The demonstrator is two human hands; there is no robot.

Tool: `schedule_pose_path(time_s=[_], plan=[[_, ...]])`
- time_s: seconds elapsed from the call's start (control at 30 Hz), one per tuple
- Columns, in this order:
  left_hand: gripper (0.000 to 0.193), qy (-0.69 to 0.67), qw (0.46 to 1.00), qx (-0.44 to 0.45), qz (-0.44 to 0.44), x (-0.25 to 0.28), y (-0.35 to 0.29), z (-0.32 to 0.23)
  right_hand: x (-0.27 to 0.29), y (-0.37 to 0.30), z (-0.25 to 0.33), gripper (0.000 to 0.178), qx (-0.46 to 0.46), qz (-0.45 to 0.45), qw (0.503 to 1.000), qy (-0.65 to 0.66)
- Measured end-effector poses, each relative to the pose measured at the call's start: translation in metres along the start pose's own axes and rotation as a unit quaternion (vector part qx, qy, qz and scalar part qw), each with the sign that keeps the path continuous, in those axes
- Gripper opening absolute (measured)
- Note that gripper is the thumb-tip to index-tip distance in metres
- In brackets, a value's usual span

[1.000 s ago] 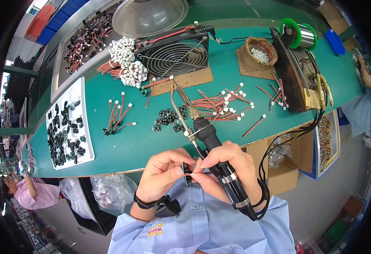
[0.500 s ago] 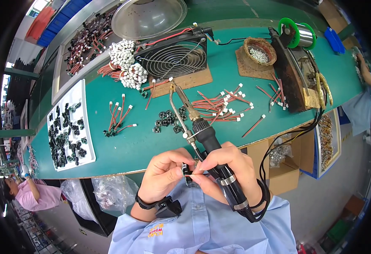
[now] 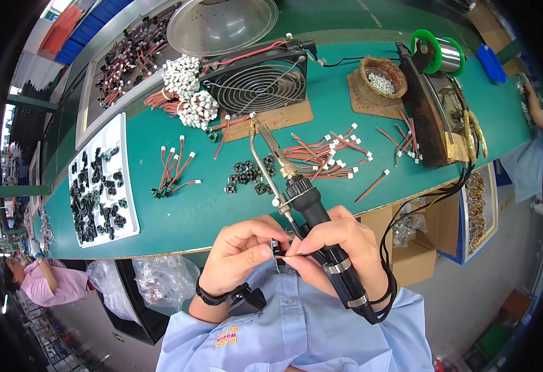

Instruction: Soldering wires and small components onto electronic circuit boards at a factory workbench.

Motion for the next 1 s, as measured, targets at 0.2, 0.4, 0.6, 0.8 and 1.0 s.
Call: schedule_pose_path(time_s=[0.2, 0.4, 0.6, 0.8, 1.0], plan=[[0.023, -0.035, 0.999, 0.002, -0.006, 0.001, -0.002, 0.003, 0.0, 0.003, 0.003, 0.039, 0.036, 0.019, 0.998, -0.042], [0.024, -0.023, 1.0, -0.014, 0.0, 0.001, -0.002, 0.002, 0.0, 0.003, 0.007, 0.039, 0.045, 0.022, 0.997, -0.059], [0.024, -0.018, 1.0, -0.024, -0.005, 0.0, -0.003, 0.0, 0.001, 0.005, 0.011, 0.038, 0.049, 0.036, 0.996, -0.058], [0.022, -0.017, 0.999, -0.041, -0.006, 0.0, -0.003, -0.003, 0.002, 0.007, 0.012, 0.036, 0.033, 0.06, 0.995, -0.067], [0.018, -0.009, 1.0, 0.006, 0.008, 0.001, -0.004, -0.007, 0.006, 0.011, 0.011, 0.034, 0.024, 0.075, 0.996, -0.043]])
Point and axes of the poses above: each hand's wrist, its own y-axis towards the middle knuckle, its own x-axis out of the back of the hand, z = x × y, the point moved 5 cm from there along y, towards the middle knuckle, and after that the axes turned 4 degrees about -x, right-handed, at the moved point
